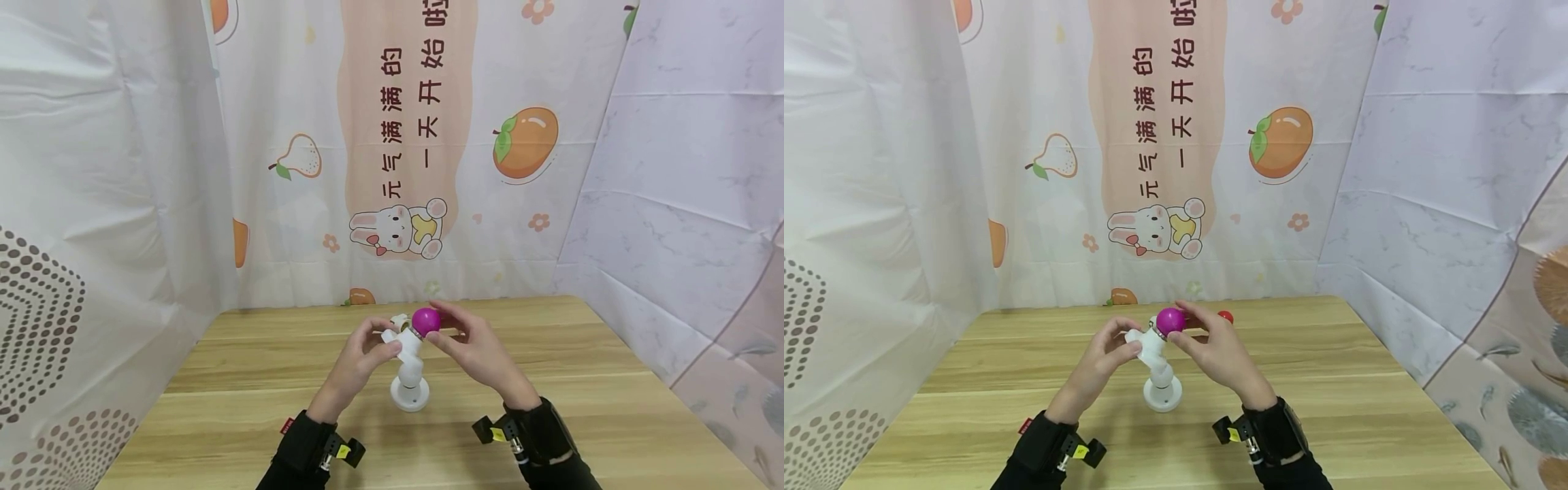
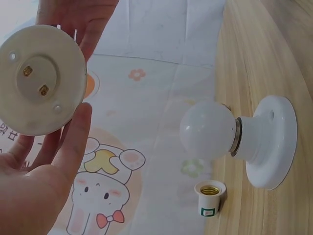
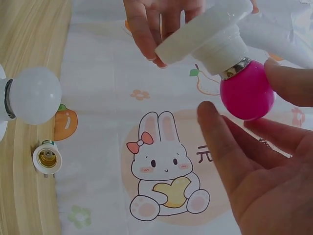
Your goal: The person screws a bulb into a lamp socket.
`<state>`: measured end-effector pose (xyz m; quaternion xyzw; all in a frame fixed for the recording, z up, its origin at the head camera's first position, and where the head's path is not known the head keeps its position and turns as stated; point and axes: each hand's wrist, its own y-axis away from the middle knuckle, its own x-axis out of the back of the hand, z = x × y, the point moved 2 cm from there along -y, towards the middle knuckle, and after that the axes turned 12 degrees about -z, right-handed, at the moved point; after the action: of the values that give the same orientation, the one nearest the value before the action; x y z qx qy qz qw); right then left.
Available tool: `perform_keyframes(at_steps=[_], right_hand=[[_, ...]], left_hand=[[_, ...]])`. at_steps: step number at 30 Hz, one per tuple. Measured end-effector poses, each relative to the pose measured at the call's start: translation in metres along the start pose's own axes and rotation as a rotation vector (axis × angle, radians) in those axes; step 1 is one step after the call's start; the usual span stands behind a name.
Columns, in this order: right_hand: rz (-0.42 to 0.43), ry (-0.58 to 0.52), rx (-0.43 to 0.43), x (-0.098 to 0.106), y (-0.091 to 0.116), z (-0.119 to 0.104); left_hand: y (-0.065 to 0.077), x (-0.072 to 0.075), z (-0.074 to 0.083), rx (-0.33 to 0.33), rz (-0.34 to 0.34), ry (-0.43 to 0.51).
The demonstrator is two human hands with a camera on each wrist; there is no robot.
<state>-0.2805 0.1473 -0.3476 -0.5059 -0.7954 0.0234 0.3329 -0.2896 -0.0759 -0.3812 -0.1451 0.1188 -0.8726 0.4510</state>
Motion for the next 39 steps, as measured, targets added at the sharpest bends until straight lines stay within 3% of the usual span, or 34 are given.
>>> perform_keyframes(at_steps=[6,11,26,31,39], right_hand=[[-0.087,0.047,-0.092,-0.002,0.001,0.003],[-0.165,-0.020,-0.063,-0.007,-0.001,0.006],[-0.182,-0.165,-0.041,-0.011,-0.003,0.012],[-0.179,-0.146,-0.029,-0.012,-0.003,0.013],[-0.191,-0.104,-0.024,-0.012,-0.004,0.016]], left_hand=[[0.000,0.000,0.000,-0.036,0.082,0.019],[-0.001,-0.001,0.001,-0.061,0.100,0.031],[-0.002,-0.001,-0.001,-0.107,0.072,-0.028],[-0.001,0.002,-0.004,-0.083,0.061,-0.058],[-0.002,0.005,-0.008,0.009,0.032,-0.083]])
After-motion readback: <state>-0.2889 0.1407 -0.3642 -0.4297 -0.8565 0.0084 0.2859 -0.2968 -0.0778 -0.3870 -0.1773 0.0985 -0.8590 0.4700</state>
